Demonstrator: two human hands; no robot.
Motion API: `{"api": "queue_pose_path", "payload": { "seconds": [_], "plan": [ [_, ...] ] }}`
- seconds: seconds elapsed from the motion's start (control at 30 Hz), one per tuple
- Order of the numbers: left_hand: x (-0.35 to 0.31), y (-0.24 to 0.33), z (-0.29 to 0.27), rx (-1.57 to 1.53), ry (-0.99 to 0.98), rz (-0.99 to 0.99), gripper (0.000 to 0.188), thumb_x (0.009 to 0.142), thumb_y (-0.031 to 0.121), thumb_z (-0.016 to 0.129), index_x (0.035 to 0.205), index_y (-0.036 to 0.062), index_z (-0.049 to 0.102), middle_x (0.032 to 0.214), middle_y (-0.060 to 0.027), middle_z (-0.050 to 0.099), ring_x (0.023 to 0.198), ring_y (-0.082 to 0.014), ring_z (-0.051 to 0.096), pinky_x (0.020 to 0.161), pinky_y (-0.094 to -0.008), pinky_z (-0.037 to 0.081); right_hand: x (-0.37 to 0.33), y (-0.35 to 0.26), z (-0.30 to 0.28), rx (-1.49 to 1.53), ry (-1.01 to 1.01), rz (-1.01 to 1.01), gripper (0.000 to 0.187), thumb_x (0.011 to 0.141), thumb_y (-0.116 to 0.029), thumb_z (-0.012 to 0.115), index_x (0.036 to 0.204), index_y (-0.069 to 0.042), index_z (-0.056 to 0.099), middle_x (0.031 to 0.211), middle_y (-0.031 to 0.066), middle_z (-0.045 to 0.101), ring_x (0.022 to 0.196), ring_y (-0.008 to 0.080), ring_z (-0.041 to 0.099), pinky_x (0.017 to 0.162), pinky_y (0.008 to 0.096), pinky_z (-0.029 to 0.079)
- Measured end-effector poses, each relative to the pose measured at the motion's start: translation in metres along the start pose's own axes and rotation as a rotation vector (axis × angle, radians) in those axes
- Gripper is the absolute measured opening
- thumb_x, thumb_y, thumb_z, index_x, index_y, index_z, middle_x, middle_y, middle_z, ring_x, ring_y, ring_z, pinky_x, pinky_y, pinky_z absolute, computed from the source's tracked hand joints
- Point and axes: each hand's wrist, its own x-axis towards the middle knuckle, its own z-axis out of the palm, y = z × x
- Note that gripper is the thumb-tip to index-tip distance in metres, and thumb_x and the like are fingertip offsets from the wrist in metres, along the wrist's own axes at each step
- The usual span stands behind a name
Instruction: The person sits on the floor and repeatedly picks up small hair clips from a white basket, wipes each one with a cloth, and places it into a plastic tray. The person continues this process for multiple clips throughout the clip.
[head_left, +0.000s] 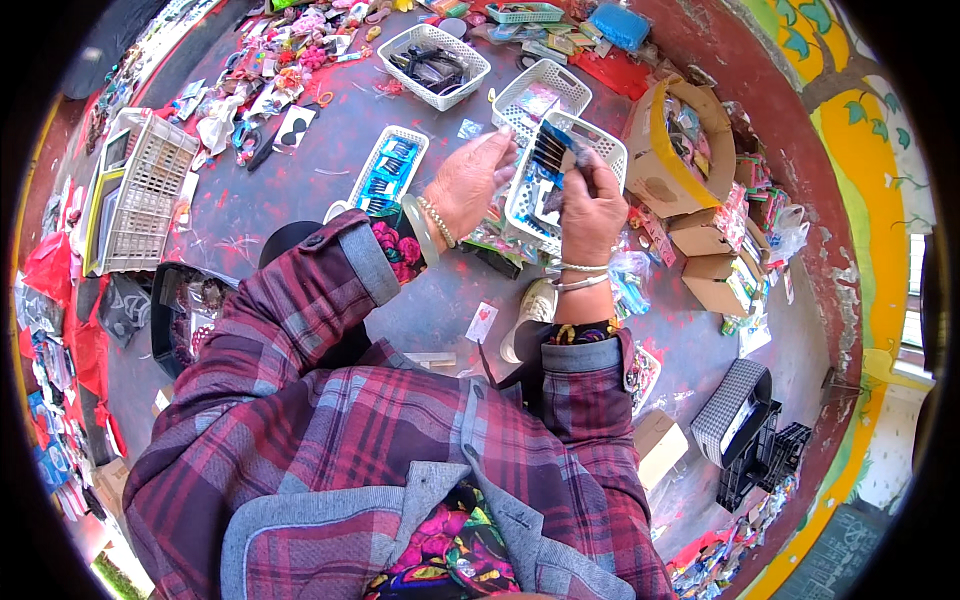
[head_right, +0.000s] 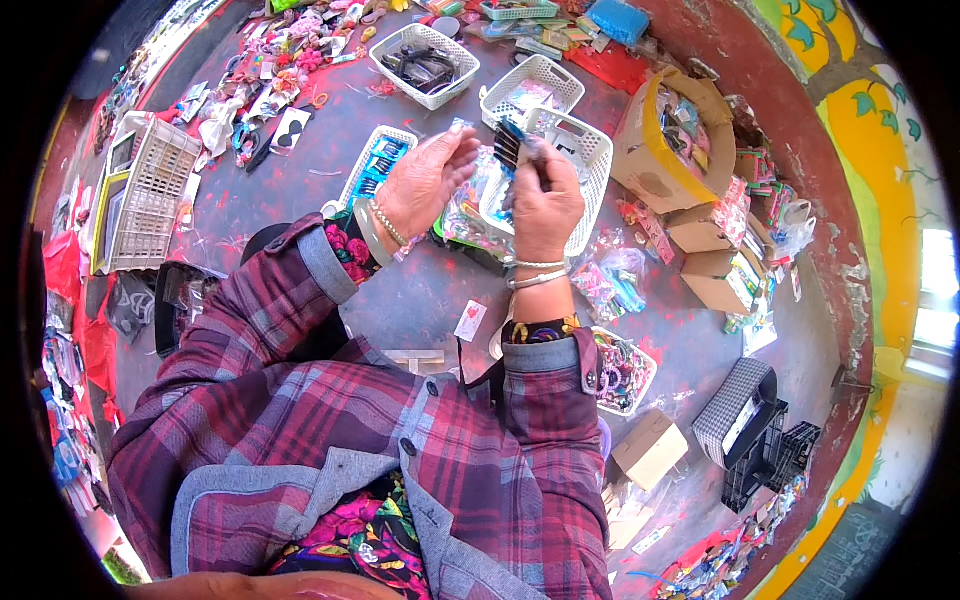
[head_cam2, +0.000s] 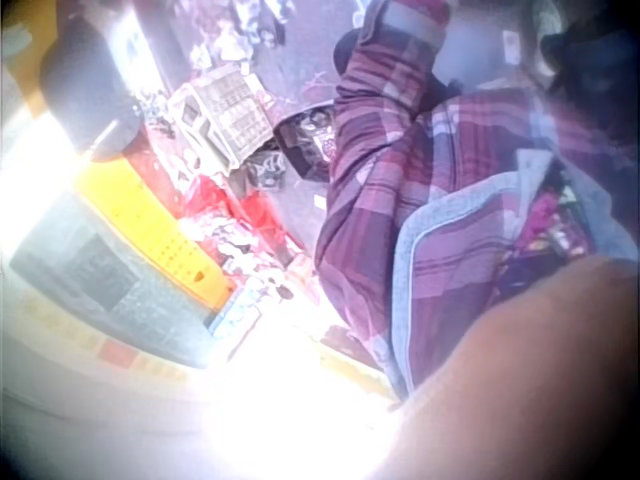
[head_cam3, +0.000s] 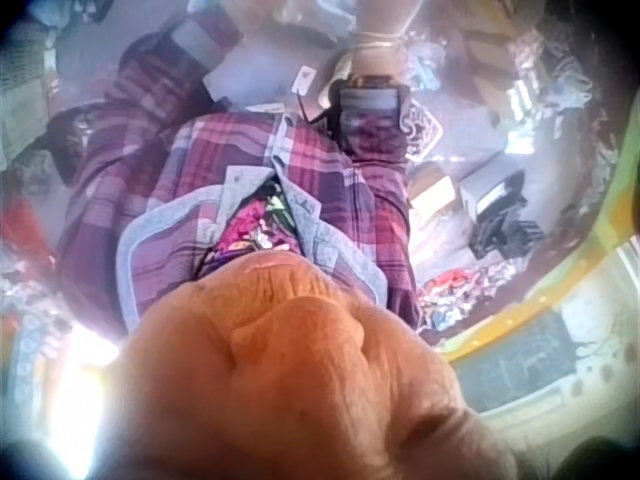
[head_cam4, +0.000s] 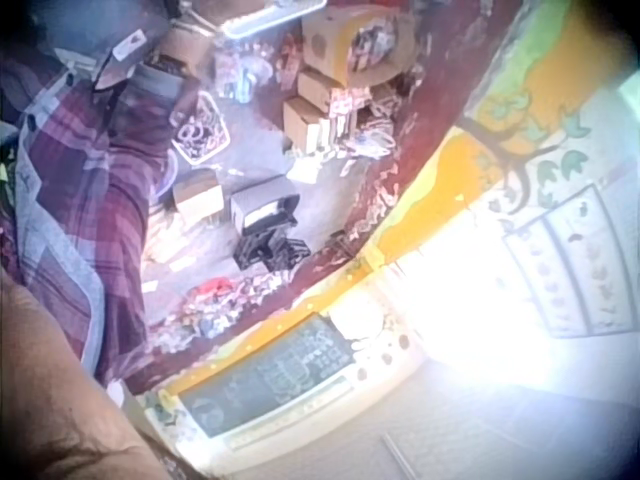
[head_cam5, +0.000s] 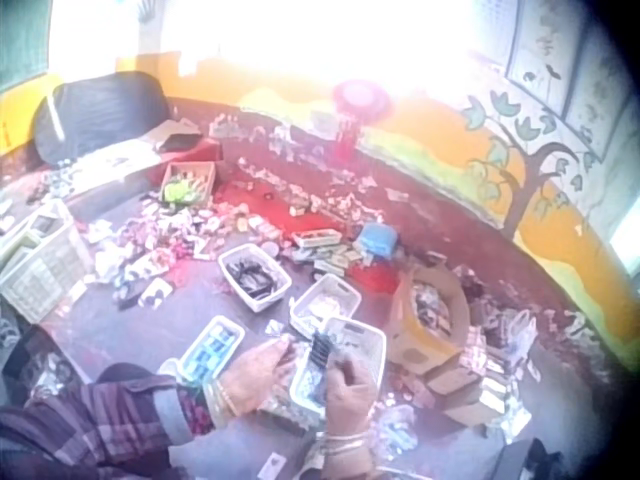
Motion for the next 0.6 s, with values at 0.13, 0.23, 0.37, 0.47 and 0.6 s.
{"api": "queue_pose_path", "payload": {
  "seconds": [0.13,0.23,0.37,0.47,0.6],
  "plan": [
    [0.003,-0.004,-0.003,-0.392,-0.323,-0.139,0.031,0.096,0.027,0.039,0.11,0.002,0.05,0.103,-0.0084,0.056,0.096,-0.0182,0.054,0.086,-0.0331,0.045,-0.014,-0.002,0.015,-0.555,-0.167,-0.666,0.034,0.068,-0.003,0.064,0.102,-0.005,0.062,0.096,0.0125,0.061,0.087,0.0283,0.058,0.079,0.0337,0.046],
    [0.014,-0.009,-0.017,-0.372,-0.26,-0.149,0.03,0.097,0.023,0.033,0.112,0.0011,0.048,0.104,-0.0102,0.056,0.096,-0.0201,0.055,0.088,-0.0334,0.044,-0.018,-0.001,0.02,-0.363,-0.283,-0.419,0.029,0.071,-0.005,0.065,0.1,-0.003,0.063,0.096,0.0107,0.062,0.089,0.0243,0.058,0.079,0.0307,0.046],
    [0.026,-0.011,-0.026,-0.529,-0.258,-0.138,0.032,0.097,0.021,0.032,0.116,-0.001,0.046,0.112,-0.0127,0.054,0.104,-0.0222,0.053,0.093,-0.0358,0.043,-0.006,-0.004,0.003,0.146,-0.145,0.11,0.021,0.082,-0.008,0.059,0.101,-0.001,0.063,0.095,0.005,0.062,0.083,0.0137,0.059,0.073,0.024,0.046],
    [0.019,-0.005,-0.018,-0.446,-0.264,-0.135,0.033,0.097,0.021,0.032,0.117,-0.0018,0.045,0.117,-0.0137,0.052,0.106,-0.0228,0.053,0.093,-0.0383,0.043,0.003,-0.002,-0.013,0.527,0.006,0.24,0.023,0.089,-0.008,0.051,0.108,0.001,0.058,0.096,0.0029,0.062,0.08,0.0088,0.059,0.071,0.0207,0.047],
    [0.014,-0.012,-0.02,0.382,-0.3,0.178,0.031,0.096,0.019,0.033,0.116,-0.0002,0.046,0.116,-0.012,0.053,0.104,-0.0219,0.054,0.091,-0.0358,0.043,0.001,0.004,-0.001,-0.16,-0.015,-0.28,0.024,0.087,-0.006,0.052,0.11,0.0,0.057,0.103,0.0084,0.061,0.092,0.0171,0.058,0.08,0.027,0.046]
  ]
}}
